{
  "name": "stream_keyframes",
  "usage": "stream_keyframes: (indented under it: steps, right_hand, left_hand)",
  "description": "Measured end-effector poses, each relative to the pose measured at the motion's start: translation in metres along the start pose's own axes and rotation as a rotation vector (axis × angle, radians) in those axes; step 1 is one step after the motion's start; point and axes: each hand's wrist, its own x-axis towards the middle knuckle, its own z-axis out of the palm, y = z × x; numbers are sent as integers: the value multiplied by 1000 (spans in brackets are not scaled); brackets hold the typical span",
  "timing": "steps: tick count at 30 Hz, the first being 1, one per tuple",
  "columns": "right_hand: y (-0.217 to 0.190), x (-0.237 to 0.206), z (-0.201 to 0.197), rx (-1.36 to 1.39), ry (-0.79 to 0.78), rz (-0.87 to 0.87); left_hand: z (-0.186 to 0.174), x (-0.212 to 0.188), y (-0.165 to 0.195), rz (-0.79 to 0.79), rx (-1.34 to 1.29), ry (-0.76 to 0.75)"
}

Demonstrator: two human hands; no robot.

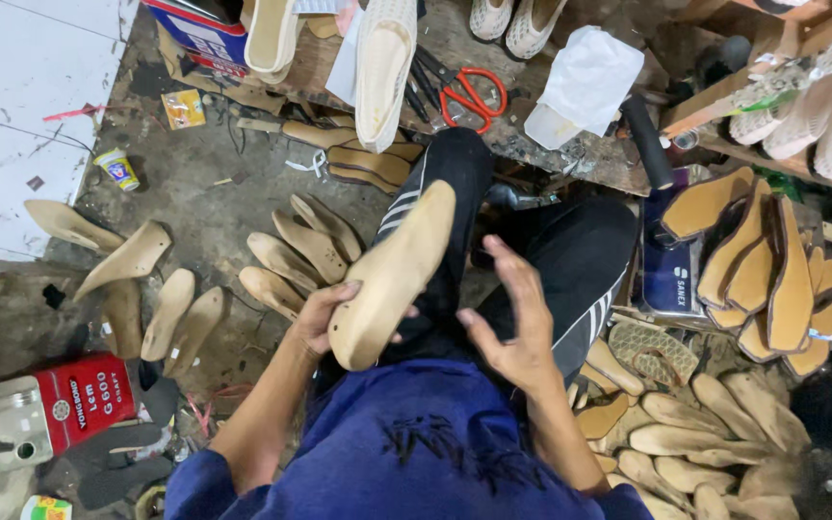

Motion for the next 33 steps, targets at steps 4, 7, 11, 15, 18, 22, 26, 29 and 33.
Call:
stream_keyframes:
  steps: [4, 7, 11, 15, 18, 22, 26, 29, 33]
  right_hand:
    - [34, -27, -25, 61, 447, 339]
    - [61, -51, -47, 58, 587, 462]
    - [79, -84, -61, -123, 627, 592]
    - [83, -102, -55, -148, 676, 630]
    - [86, -101, -48, -181, 691, 634]
    - [86, -93, -35, -388, 652, 549]
    - [91, -80, -27, -502, 616, 530]
    - [96, -75, -28, -577, 599, 427]
    - [104, -74, -31, -508, 629, 548]
  left_hand:
    - [-35, -26, 25, 309, 43, 320]
    - [-89, -22, 42, 430, 141, 764]
    - [-148, -9, 29, 444, 272, 1240]
    - [-149, 2, 16, 288, 630, 1573]
    - [-122, 26, 24, 576, 1160, 1727]
    - [-39, 79, 43, 1256, 1528, 1100]
    - [30, 163, 73, 1262, 1637, 749]
    - [48, 246, 109, 1127, 1638, 536]
    - [51, 357, 152, 1197, 1765, 582]
